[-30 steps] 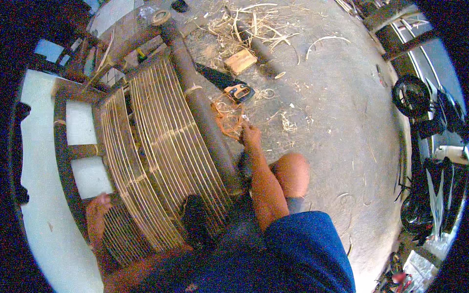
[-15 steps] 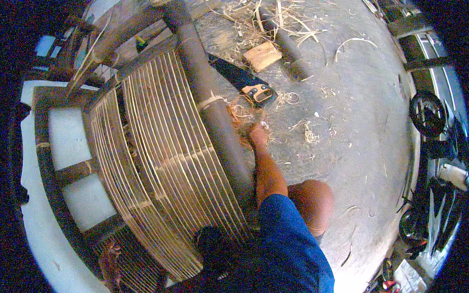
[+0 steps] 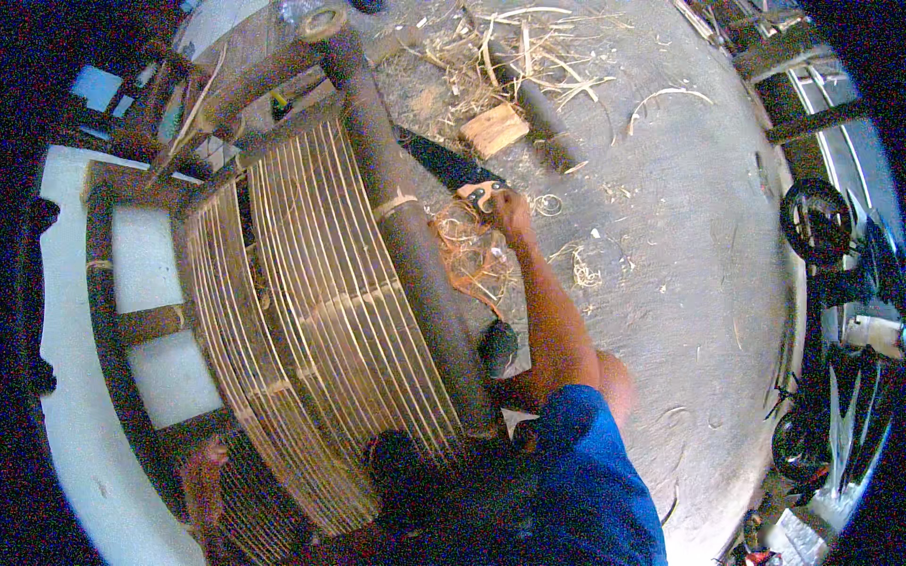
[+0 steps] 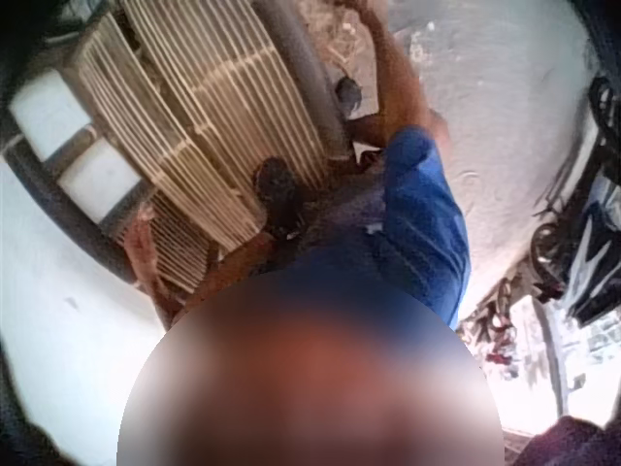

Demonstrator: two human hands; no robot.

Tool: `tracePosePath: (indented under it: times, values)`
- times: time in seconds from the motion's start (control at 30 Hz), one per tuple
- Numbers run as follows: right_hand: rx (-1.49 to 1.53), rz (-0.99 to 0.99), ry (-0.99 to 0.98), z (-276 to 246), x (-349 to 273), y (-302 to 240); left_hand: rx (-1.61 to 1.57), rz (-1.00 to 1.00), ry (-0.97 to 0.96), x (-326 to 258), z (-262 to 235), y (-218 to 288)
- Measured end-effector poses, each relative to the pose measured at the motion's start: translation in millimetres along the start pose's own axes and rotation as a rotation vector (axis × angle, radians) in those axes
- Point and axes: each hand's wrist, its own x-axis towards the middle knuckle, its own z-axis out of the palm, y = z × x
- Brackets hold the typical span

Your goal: The person weaves thin bamboo strips into a bamboo frame using both hands. They interlace the strips through the frame's slats and tie them off to secure the weave. The task is performed while sitting on the frame in a workshop setting.

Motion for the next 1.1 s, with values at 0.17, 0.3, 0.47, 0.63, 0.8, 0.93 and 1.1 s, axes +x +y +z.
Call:
tracePosePath:
  times: [0.17, 0.3, 0.47, 0.63, 0.8, 0.93, 1.1]
  values:
    - [-0.059, -0.252, -0.004, -56, -9, -187, 0.173, 0.105, -0.058, 20, 17, 53]
    - [-0.275, -0.678, -0.266, -66, -84, -312, -0.031, 0.266, -0.014, 23, 52, 117]
    - [-0.365, -0.998, -0.504, -26, -222, -366, -0.272, 0.589, -0.126, 3, 98, 178]
    - [-0.328, -0.867, -0.534, 10, -288, -360, -0.22, 0.7, -0.042, -9, 117, 189]
    - [-0.151, -0.729, -0.506, 21, -319, -326, -0.506, 0.326, 0.007, -6, 112, 160]
    - [-0.164, -0.753, -0.496, 11, -306, -284, -1.21, 0.326, 0.031, 27, 63, 113]
    - [-0.206, -0.54, -0.365, -36, -281, -231, -1.301, 0.646, -0.034, 64, -76, 36]
